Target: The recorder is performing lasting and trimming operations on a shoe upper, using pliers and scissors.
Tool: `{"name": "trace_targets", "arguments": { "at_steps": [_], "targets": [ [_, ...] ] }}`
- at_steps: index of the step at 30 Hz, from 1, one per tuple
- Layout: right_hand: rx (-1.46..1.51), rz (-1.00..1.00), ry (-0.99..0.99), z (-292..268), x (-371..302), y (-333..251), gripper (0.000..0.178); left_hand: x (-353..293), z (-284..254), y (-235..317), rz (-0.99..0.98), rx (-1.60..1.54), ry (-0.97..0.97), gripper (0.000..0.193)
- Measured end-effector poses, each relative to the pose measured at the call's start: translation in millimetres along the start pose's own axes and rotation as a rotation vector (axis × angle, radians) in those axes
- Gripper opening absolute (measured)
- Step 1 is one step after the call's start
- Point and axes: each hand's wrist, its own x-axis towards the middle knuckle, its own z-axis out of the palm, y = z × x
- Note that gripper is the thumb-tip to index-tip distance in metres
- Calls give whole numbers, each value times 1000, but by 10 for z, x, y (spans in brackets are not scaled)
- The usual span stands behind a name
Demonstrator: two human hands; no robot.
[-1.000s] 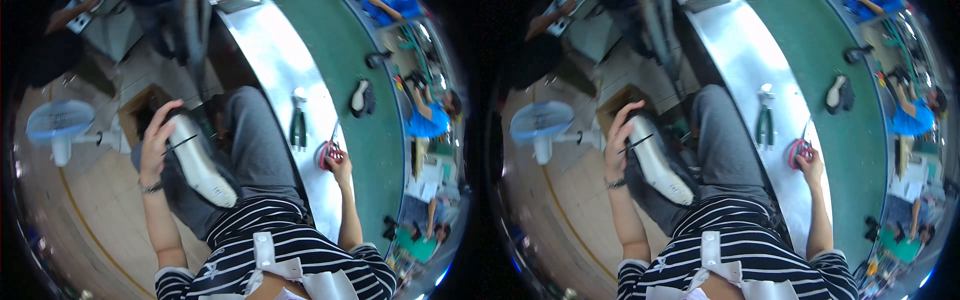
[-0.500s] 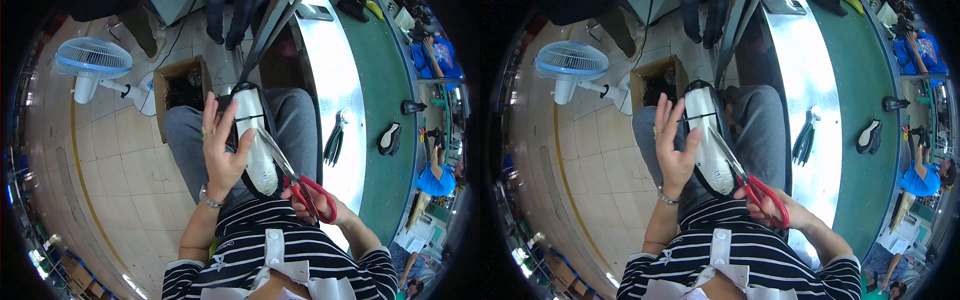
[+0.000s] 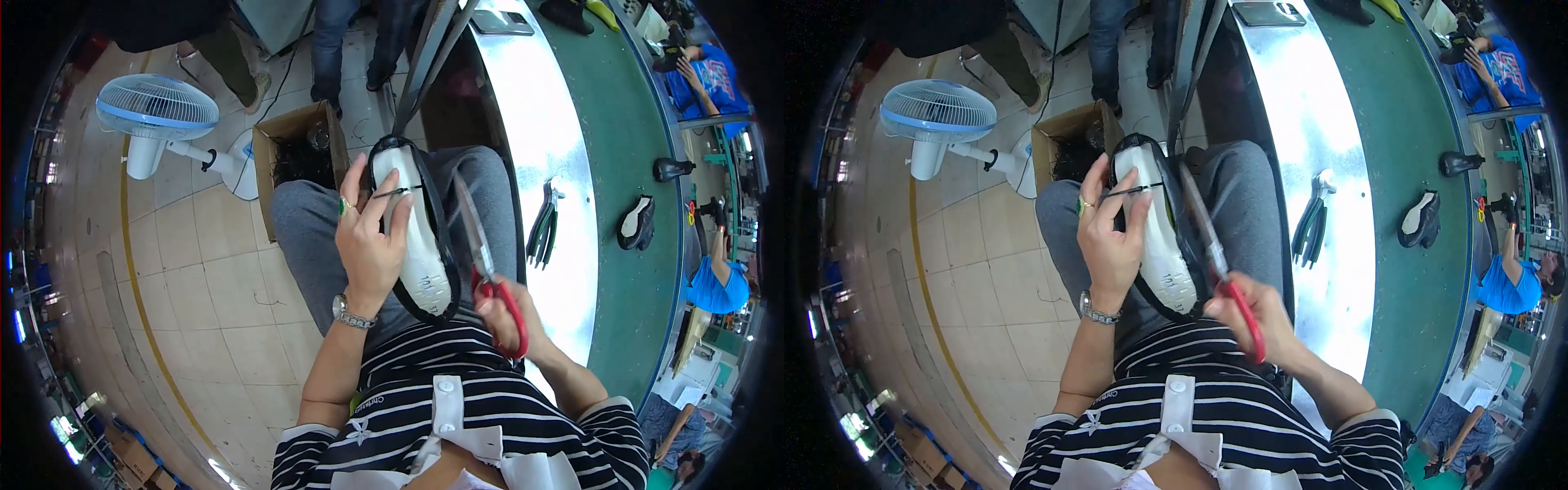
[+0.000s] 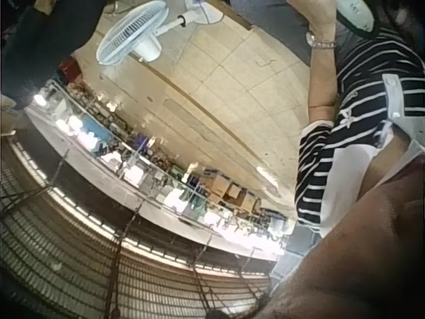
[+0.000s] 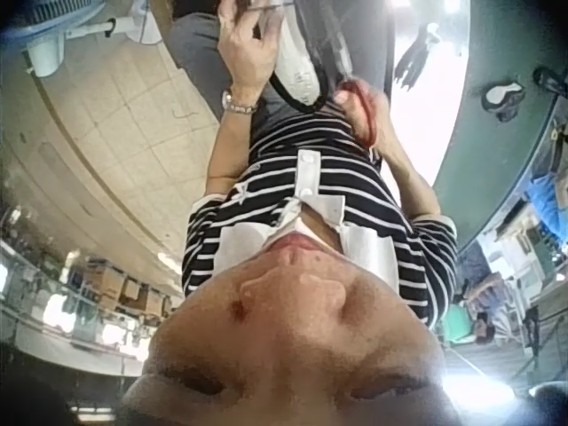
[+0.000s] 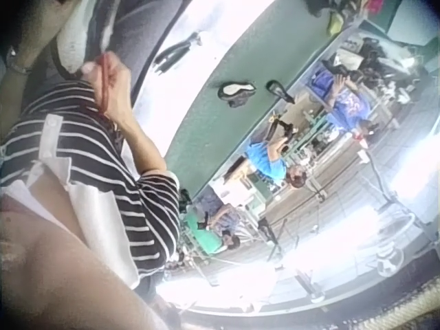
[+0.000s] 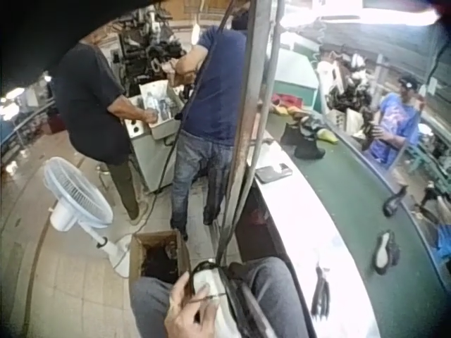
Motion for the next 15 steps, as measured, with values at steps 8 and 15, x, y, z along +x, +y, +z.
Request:
{"name": "trace_targets", "arguments": {
  "at_steps": [8,15],
  "targets": [
    [-458,-132,742,-1054,833,700,46,-26,-194,11,270,220,123,8],
    [-480,48,877,-1868,1747,1067,55,287,-682,453,248,-24,490,16]
  ]
}}
